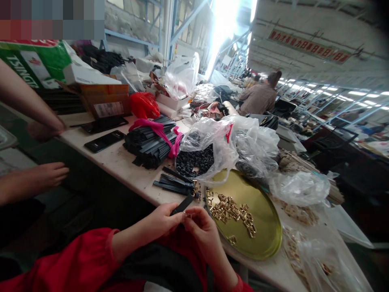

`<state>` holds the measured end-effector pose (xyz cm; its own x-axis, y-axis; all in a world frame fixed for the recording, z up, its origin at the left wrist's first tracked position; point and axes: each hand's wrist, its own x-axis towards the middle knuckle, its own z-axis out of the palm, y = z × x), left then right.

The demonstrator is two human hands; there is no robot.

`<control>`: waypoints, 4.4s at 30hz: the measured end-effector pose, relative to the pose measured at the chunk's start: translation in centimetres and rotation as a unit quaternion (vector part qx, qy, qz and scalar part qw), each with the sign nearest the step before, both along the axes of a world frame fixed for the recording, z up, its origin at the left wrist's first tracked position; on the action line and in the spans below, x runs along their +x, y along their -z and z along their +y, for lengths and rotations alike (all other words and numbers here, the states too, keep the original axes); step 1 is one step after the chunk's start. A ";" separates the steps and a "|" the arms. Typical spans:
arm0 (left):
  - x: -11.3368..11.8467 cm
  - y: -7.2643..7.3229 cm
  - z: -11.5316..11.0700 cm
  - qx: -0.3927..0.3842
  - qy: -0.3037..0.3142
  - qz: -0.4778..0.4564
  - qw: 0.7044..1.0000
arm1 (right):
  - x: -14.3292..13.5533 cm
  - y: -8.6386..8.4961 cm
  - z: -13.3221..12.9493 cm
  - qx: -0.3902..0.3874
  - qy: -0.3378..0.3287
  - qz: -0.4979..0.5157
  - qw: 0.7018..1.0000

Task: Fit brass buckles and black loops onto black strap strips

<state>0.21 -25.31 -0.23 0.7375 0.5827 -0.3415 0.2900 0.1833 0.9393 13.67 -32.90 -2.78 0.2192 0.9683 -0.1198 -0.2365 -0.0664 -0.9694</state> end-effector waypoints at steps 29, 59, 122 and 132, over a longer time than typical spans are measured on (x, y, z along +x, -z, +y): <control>-0.3 0.4 2.2 0.042 0.072 0.051 0.995 | -1.9 2.8 1.4 -0.051 0.150 0.074 0.985; -2.3 -2.0 -0.2 0.064 0.039 0.036 0.997 | -2.3 0.7 0.2 -0.044 0.036 0.014 0.998; -1.3 -1.4 2.6 0.209 0.027 0.086 0.974 | -0.2 -0.3 2.8 -0.041 0.032 -0.006 0.999; -0.7 -0.1 1.9 0.211 -0.030 0.066 0.975 | -0.8 1.7 2.9 -0.078 0.064 0.170 0.980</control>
<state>-0.51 -23.45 -0.13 0.6641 0.7320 -0.1518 0.4142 -0.1912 0.8899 12.89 -29.99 -4.49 0.2600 0.8994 -0.3513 -0.5597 -0.1560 -0.8138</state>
